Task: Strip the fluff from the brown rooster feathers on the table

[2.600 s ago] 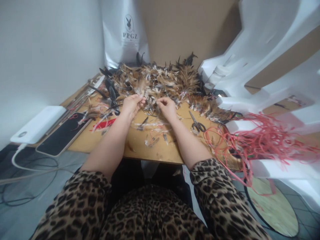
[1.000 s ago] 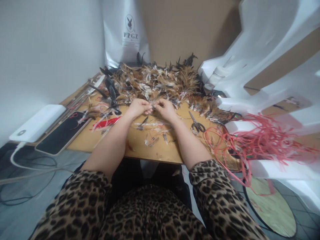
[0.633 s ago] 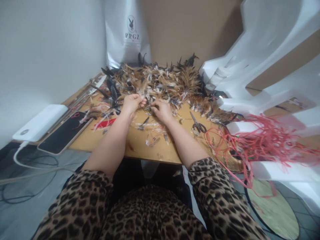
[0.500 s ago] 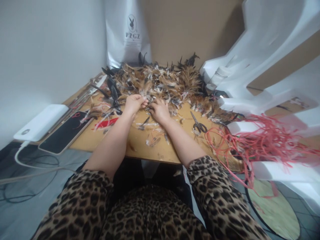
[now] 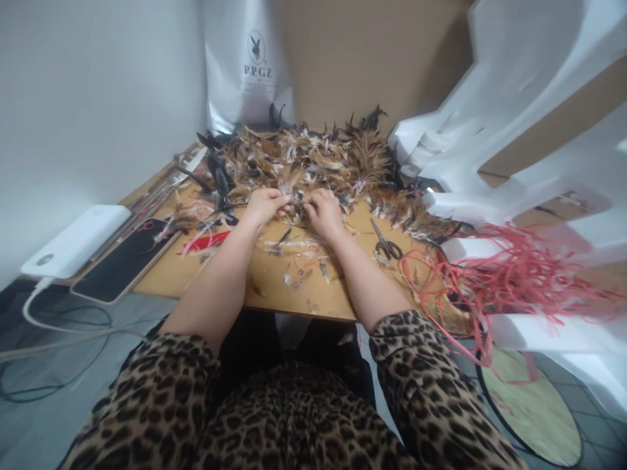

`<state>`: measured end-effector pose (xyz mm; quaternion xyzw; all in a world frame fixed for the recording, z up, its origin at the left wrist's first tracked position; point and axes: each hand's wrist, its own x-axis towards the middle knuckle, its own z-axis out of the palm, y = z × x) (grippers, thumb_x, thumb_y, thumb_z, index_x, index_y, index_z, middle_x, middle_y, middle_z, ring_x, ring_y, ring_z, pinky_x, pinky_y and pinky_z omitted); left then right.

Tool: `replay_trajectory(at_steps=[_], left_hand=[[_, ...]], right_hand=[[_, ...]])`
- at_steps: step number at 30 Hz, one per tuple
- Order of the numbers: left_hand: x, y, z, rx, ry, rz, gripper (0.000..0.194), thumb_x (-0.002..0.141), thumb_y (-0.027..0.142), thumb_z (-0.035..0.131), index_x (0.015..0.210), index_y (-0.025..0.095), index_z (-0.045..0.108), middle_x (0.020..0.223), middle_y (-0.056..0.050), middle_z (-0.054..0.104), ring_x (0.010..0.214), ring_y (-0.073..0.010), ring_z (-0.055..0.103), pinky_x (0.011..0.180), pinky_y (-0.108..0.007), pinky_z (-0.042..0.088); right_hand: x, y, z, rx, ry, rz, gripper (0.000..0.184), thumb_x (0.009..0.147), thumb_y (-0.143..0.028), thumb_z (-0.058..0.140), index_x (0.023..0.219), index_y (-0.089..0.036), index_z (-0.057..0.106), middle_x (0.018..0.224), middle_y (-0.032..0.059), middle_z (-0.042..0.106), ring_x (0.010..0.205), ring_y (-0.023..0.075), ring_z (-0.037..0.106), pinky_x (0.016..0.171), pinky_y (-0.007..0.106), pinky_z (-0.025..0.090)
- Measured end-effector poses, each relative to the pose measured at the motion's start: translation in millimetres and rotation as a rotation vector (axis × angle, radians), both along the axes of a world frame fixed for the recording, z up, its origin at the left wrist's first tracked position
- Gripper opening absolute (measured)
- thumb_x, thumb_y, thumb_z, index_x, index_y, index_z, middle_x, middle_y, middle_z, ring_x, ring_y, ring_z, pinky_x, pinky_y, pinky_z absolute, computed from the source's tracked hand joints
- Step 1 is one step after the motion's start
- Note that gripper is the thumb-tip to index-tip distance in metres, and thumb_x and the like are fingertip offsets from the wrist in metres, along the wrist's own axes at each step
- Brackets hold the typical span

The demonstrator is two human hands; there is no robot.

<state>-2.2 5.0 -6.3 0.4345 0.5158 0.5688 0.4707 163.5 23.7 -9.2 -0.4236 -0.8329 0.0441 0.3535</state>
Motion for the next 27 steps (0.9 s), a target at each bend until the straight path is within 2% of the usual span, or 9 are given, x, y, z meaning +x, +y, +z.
replay_trajectory(at_steps=[4, 7, 11, 14, 17, 20, 23, 25, 27], left_hand=[[4, -6, 5.6, 0.063, -0.013, -0.099, 0.021, 0.060, 0.026, 0.074, 0.064, 0.009, 0.061, 0.058, -0.004, 0.064, 0.049, -0.0073, 0.057, 0.049, -0.016, 0.044], [6, -8, 7.4, 0.072, -0.057, -0.148, 0.021, 0.061, 0.024, 0.074, 0.066, 0.008, 0.062, 0.064, -0.006, 0.066, 0.053, -0.0073, 0.059, 0.054, -0.016, 0.047], [7, -6, 5.9, 0.041, -0.227, -0.119, 0.015, 0.064, 0.019, 0.072, 0.068, 0.008, 0.061, 0.071, -0.006, 0.067, 0.063, -0.0078, 0.063, 0.065, -0.017, 0.050], [5, -2, 5.2, 0.038, -0.388, -0.048, 0.010, 0.070, 0.014, 0.067, 0.067, 0.009, 0.059, 0.074, -0.006, 0.067, 0.068, -0.0068, 0.064, 0.072, -0.017, 0.051], [3, 1, 6.9, 0.025, -0.542, 0.030, 0.008, 0.075, 0.009, 0.061, 0.068, 0.011, 0.058, 0.078, -0.005, 0.066, 0.075, -0.0055, 0.064, 0.075, -0.014, 0.050], [1, 2, 9.1, 0.009, -0.641, 0.061, 0.007, 0.079, 0.008, 0.056, 0.074, 0.011, 0.061, 0.083, -0.004, 0.067, 0.082, -0.0058, 0.063, 0.078, -0.013, 0.050], [3, 1, 8.7, 0.004, -0.689, 0.037, 0.013, 0.081, 0.007, 0.052, 0.075, 0.012, 0.062, 0.086, -0.005, 0.067, 0.088, -0.0069, 0.063, 0.079, -0.013, 0.050], [6, 0, 6.6, 0.008, -0.697, 0.003, 0.014, 0.082, 0.006, 0.051, 0.076, 0.012, 0.063, 0.086, -0.004, 0.067, 0.087, -0.0069, 0.064, 0.079, -0.013, 0.050], [10, -2, 4.1, -0.002, -0.701, -0.045, 0.016, 0.082, 0.006, 0.050, 0.077, 0.012, 0.063, 0.086, -0.004, 0.067, 0.084, -0.0051, 0.064, 0.078, -0.011, 0.049]], right_hand=[[0, -3, 2.5, 0.013, -0.075, 0.016, 0.017, 0.083, -0.025, 0.046, 0.084, -0.018, 0.061, 0.095, 0.0084, 0.060, 0.096, 0.0234, 0.045, 0.083, 0.036, 0.031], [-2, -5, 3.0, -0.002, -0.051, 0.035, 0.017, 0.083, -0.025, 0.046, 0.084, -0.017, 0.061, 0.095, 0.0085, 0.060, 0.097, 0.0229, 0.046, 0.084, 0.035, 0.031], [-3, -1, -0.6, -0.067, 0.094, 0.044, 0.016, 0.081, -0.025, 0.048, 0.083, -0.018, 0.062, 0.094, 0.0068, 0.061, 0.095, 0.0206, 0.048, 0.086, 0.035, 0.034], [-2, 9, -6.0, -0.136, 0.338, 0.022, 0.020, 0.077, -0.027, 0.052, 0.092, -0.017, 0.061, 0.099, 0.0066, 0.061, 0.094, 0.0179, 0.051, 0.086, 0.032, 0.038], [0, 17, -9.4, -0.277, 0.691, -0.030, 0.027, 0.074, -0.031, 0.056, 0.096, -0.016, 0.059, 0.095, 0.0054, 0.062, 0.084, 0.0142, 0.054, 0.079, 0.028, 0.042], [-2, 14, -7.5, -0.491, 0.939, -0.005, 0.024, 0.068, -0.035, 0.062, 0.083, -0.016, 0.061, 0.076, 0.0009, 0.062, 0.066, 0.0103, 0.052, 0.067, 0.025, 0.043], [-11, 1, -2.2, -0.728, 1.014, 0.121, 0.025, 0.061, -0.037, 0.069, 0.073, -0.016, 0.063, 0.062, -0.0022, 0.059, 0.053, 0.0071, 0.047, 0.056, 0.022, 0.039], [-19, -8, 0.9, -0.880, 1.024, 0.205, 0.030, 0.057, -0.039, 0.072, 0.075, -0.016, 0.064, 0.063, -0.0018, 0.061, 0.053, 0.0067, 0.048, 0.052, 0.021, 0.038], [-24, -13, 2.3, -0.944, 1.086, 0.224, 0.032, 0.055, -0.039, 0.074, 0.075, -0.017, 0.063, 0.065, -0.0019, 0.062, 0.053, 0.0060, 0.050, 0.049, 0.019, 0.037]])
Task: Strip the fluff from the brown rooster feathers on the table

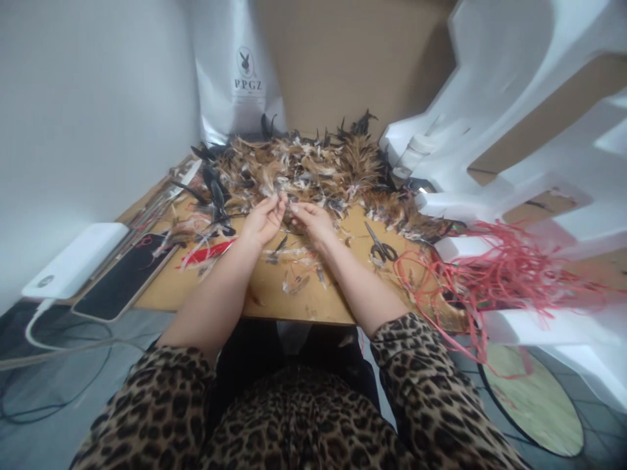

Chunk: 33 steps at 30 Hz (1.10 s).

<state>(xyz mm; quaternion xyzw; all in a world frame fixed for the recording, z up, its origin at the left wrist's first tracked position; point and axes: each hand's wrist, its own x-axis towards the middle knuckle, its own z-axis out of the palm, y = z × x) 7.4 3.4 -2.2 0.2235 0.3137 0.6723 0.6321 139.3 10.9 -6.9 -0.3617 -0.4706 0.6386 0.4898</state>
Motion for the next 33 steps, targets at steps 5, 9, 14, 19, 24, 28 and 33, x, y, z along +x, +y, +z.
replay_trajectory(at_steps=[5, 9, 14, 19, 24, 28, 33], left_hand=[[10, -4, -2.7, 0.000, 0.026, -0.115, 0.013, 0.080, 0.006, 0.053, 0.076, 0.011, 0.064, 0.078, -0.004, 0.067, 0.070, -0.0034, 0.063, 0.071, -0.011, 0.050], [13, -4, -5.2, -0.006, 0.066, -0.166, 0.010, 0.078, 0.006, 0.056, 0.076, 0.010, 0.064, 0.078, -0.005, 0.067, 0.070, -0.0046, 0.063, 0.069, -0.012, 0.049], [9, -1, -12.1, 0.006, 0.203, -0.154, 0.007, 0.070, 0.013, 0.067, 0.074, 0.008, 0.063, 0.076, -0.007, 0.068, 0.064, -0.0073, 0.064, 0.059, -0.015, 0.048], [9, -4, -12.6, -0.030, 0.353, -0.193, 0.018, 0.066, 0.020, 0.072, 0.075, 0.007, 0.063, 0.076, -0.009, 0.069, 0.059, -0.0079, 0.063, 0.056, -0.016, 0.047], [11, -6, -13.1, -0.025, 0.410, -0.236, 0.019, 0.065, 0.022, 0.072, 0.075, 0.007, 0.064, 0.074, -0.009, 0.068, 0.057, -0.0076, 0.062, 0.054, -0.016, 0.046], [11, -6, -14.5, -0.039, 0.440, -0.245, 0.018, 0.065, 0.022, 0.072, 0.072, 0.008, 0.063, 0.070, -0.008, 0.068, 0.055, -0.0066, 0.060, 0.052, -0.015, 0.045], [10, -4, -15.7, -0.072, 0.470, -0.243, 0.018, 0.063, 0.021, 0.073, 0.069, 0.008, 0.062, 0.066, -0.007, 0.066, 0.052, -0.0060, 0.058, 0.052, -0.015, 0.045]], right_hand=[[-1, 3, -4.7, -0.021, 0.083, -0.097, 0.031, 0.055, -0.039, 0.074, 0.074, -0.018, 0.061, 0.068, -0.0029, 0.063, 0.050, 0.0035, 0.048, 0.046, 0.016, 0.035], [5, 9, -8.8, -0.028, 0.077, -0.156, 0.033, 0.054, -0.041, 0.074, 0.069, -0.017, 0.058, 0.061, -0.0036, 0.060, 0.050, 0.0045, 0.048, 0.048, 0.017, 0.037], [10, 11, -6.3, 0.035, -0.026, -0.171, 0.033, 0.055, -0.044, 0.073, 0.061, -0.017, 0.055, 0.053, -0.0041, 0.056, 0.048, 0.0056, 0.045, 0.049, 0.019, 0.035], [14, 11, -4.2, 0.106, -0.096, -0.163, 0.032, 0.058, -0.045, 0.070, 0.061, -0.017, 0.055, 0.055, -0.0037, 0.055, 0.051, 0.0067, 0.046, 0.054, 0.021, 0.037], [15, 11, -3.6, 0.126, -0.133, -0.168, 0.028, 0.059, -0.042, 0.069, 0.061, -0.017, 0.057, 0.057, -0.0034, 0.056, 0.054, 0.0077, 0.047, 0.056, 0.022, 0.038], [16, 13, -7.3, 0.200, -0.218, -0.180, 0.024, 0.062, -0.040, 0.067, 0.064, -0.017, 0.060, 0.063, -0.0025, 0.059, 0.059, 0.0087, 0.049, 0.060, 0.022, 0.039], [18, 14, -11.5, 0.285, -0.320, -0.174, 0.024, 0.064, -0.040, 0.065, 0.065, -0.017, 0.061, 0.067, -0.0021, 0.061, 0.062, 0.0094, 0.050, 0.064, 0.023, 0.040]])
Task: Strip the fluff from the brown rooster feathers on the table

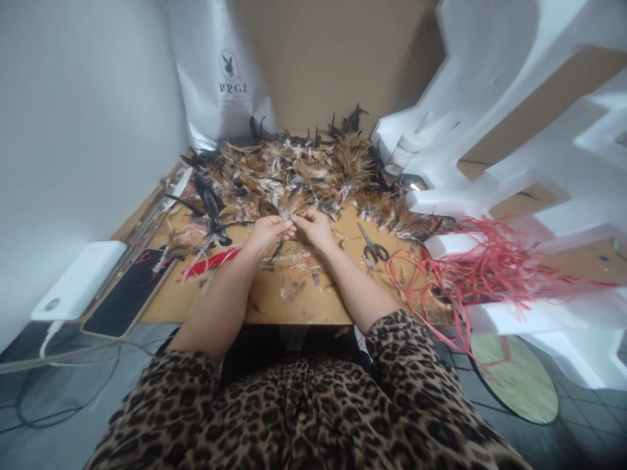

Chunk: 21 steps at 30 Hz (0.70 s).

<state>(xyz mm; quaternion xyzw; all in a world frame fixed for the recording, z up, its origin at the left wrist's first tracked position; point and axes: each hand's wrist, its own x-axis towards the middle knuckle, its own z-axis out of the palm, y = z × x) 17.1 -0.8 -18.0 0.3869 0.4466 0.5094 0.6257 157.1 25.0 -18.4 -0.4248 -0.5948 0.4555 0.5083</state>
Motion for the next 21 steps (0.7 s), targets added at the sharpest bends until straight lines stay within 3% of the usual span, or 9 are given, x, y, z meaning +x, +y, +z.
replay_trajectory(at_steps=[3, 9, 21], left_hand=[[-0.5, 1.0, -0.6, 0.014, 0.036, 0.030, 0.017, 0.063, 0.021, 0.073, 0.068, 0.008, 0.063, 0.064, -0.007, 0.066, 0.050, -0.0065, 0.058, 0.051, -0.016, 0.045], [-1.2, 2.3, -2.2, 0.060, 0.069, 0.064, 0.023, 0.062, 0.027, 0.073, 0.069, 0.008, 0.062, 0.062, -0.006, 0.065, 0.050, -0.0069, 0.058, 0.051, -0.017, 0.045], [-0.6, 1.0, -6.3, 0.086, 0.141, -0.006, 0.025, 0.059, 0.030, 0.074, 0.068, 0.009, 0.065, 0.068, -0.009, 0.067, 0.051, -0.0080, 0.058, 0.053, -0.019, 0.045]], right_hand=[[-1.1, -2.7, 2.0, -0.031, 0.023, 0.037, 0.024, 0.063, -0.040, 0.066, 0.063, -0.017, 0.060, 0.062, -0.0027, 0.059, 0.059, 0.0086, 0.049, 0.062, 0.022, 0.039], [-4.5, -5.0, 5.5, -0.194, 0.276, 0.083, 0.028, 0.058, -0.040, 0.071, 0.066, -0.017, 0.058, 0.054, -0.0049, 0.054, 0.050, 0.0064, 0.045, 0.052, 0.020, 0.035], [-1.1, -1.9, -0.7, -0.123, 0.103, 0.014, 0.026, 0.060, -0.039, 0.070, 0.059, -0.015, 0.059, 0.056, -0.0043, 0.053, 0.053, 0.0065, 0.043, 0.055, 0.020, 0.033]])
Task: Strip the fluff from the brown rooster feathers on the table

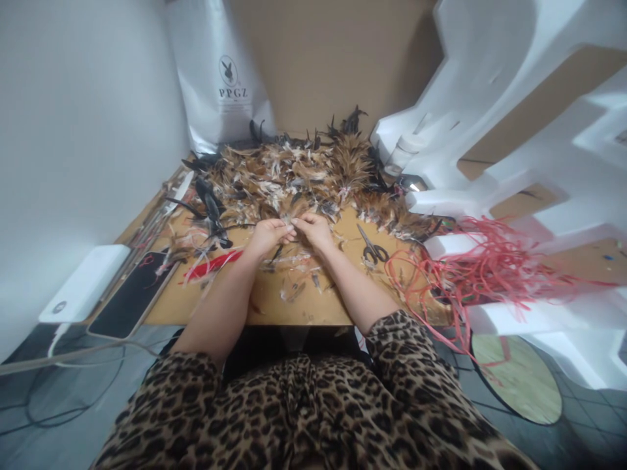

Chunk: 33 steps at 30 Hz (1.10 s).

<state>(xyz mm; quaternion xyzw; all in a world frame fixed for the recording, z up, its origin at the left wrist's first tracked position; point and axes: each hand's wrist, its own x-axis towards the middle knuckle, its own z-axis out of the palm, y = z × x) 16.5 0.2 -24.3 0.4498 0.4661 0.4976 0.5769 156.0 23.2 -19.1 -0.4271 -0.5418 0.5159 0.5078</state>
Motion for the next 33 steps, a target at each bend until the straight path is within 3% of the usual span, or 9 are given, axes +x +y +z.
replay_trajectory(at_steps=[7, 14, 19, 28, 33], left_hand=[[-3, -1, 1.1, 0.044, 0.072, -0.044, 0.022, 0.063, 0.030, 0.071, 0.069, 0.010, 0.067, 0.065, -0.007, 0.067, 0.051, -0.0086, 0.057, 0.052, -0.020, 0.045], [2, -5, 8.2, 0.057, 0.226, -0.048, 0.009, 0.067, 0.018, 0.063, 0.067, 0.010, 0.066, 0.055, -0.005, 0.063, 0.047, -0.0108, 0.057, 0.051, -0.023, 0.045], [5, -7, 12.4, 0.055, 0.251, 0.002, 0.007, 0.067, 0.016, 0.063, 0.064, 0.010, 0.065, 0.054, -0.005, 0.063, 0.046, -0.0105, 0.055, 0.051, -0.023, 0.045], [4, -8, 13.5, 0.059, 0.172, -0.056, 0.011, 0.064, 0.022, 0.069, 0.063, 0.011, 0.067, 0.056, -0.005, 0.064, 0.048, -0.0104, 0.057, 0.051, -0.023, 0.045], [-1, -6, 13.5, 0.052, 0.167, -0.066, 0.014, 0.065, 0.025, 0.068, 0.063, 0.011, 0.067, 0.060, -0.007, 0.065, 0.051, -0.0109, 0.058, 0.053, -0.023, 0.045]], right_hand=[[2, -3, 7.4, 0.010, -0.075, 0.055, 0.031, 0.060, -0.043, 0.068, 0.060, -0.014, 0.058, 0.056, -0.0042, 0.052, 0.054, 0.0064, 0.041, 0.055, 0.020, 0.033], [6, -5, 12.9, 0.087, -0.329, 0.050, 0.038, 0.059, -0.048, 0.068, 0.054, -0.014, 0.053, 0.050, -0.0034, 0.048, 0.049, 0.0066, 0.038, 0.049, 0.021, 0.030], [6, 0, 3.6, 0.103, -0.318, 0.038, 0.037, 0.062, -0.049, 0.065, 0.057, -0.013, 0.056, 0.053, -0.0015, 0.052, 0.050, 0.0072, 0.040, 0.050, 0.021, 0.032], [11, 2, 6.5, 0.108, -0.378, 0.032, 0.037, 0.060, -0.049, 0.066, 0.055, -0.014, 0.054, 0.051, -0.0037, 0.047, 0.049, 0.0063, 0.036, 0.048, 0.021, 0.029], [9, 3, 5.3, 0.059, -0.187, 0.079, 0.033, 0.060, -0.045, 0.067, 0.060, -0.014, 0.056, 0.056, -0.0024, 0.054, 0.052, 0.0075, 0.043, 0.052, 0.021, 0.035]])
